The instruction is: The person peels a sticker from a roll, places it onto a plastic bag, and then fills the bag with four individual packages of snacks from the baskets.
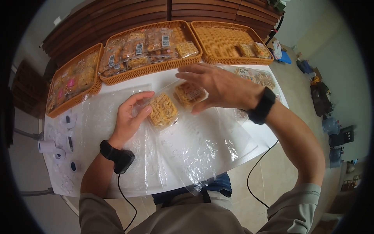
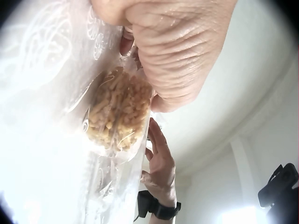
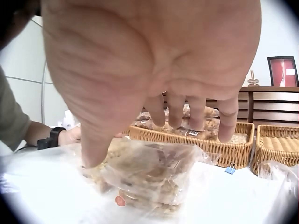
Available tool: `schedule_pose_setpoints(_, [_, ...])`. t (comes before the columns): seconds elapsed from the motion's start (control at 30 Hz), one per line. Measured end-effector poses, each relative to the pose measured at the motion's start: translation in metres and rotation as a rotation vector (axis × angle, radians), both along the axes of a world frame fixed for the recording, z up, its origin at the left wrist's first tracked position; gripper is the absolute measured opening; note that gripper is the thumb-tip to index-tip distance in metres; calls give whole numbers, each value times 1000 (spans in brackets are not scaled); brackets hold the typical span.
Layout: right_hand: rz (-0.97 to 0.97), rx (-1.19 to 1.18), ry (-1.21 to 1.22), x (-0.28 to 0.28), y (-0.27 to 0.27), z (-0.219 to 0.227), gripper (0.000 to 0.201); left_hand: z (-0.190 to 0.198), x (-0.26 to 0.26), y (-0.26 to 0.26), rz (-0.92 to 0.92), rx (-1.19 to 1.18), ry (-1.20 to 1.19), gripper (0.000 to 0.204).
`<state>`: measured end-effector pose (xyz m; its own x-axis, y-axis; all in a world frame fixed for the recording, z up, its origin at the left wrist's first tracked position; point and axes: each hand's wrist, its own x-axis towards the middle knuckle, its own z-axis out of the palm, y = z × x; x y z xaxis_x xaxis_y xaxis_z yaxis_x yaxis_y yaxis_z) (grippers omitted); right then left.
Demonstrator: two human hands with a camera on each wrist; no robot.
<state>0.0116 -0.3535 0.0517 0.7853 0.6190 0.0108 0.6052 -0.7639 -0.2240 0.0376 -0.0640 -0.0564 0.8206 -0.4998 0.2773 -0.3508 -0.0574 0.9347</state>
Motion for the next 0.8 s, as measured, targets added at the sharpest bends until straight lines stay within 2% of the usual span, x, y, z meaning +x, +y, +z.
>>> schedule_pose_setpoints(0.23, [7, -50, 111, 8, 1, -33, 114, -2, 0, -1, -13, -30, 11, 34])
schedule_pose_setpoints(0.53, [4, -86, -61, 0, 1, -45, 120, -4, 1, -2, -9, -38, 12, 33])
schedule_pose_setpoints(0.63, [4, -157, -106, -10, 2, -37, 119, -6, 1, -3, 10, -67, 21, 32])
schedule_pose_setpoints(0.8, [36, -105, -95, -47, 6, 0, 87, -4, 2, -2, 2, -61, 17, 32])
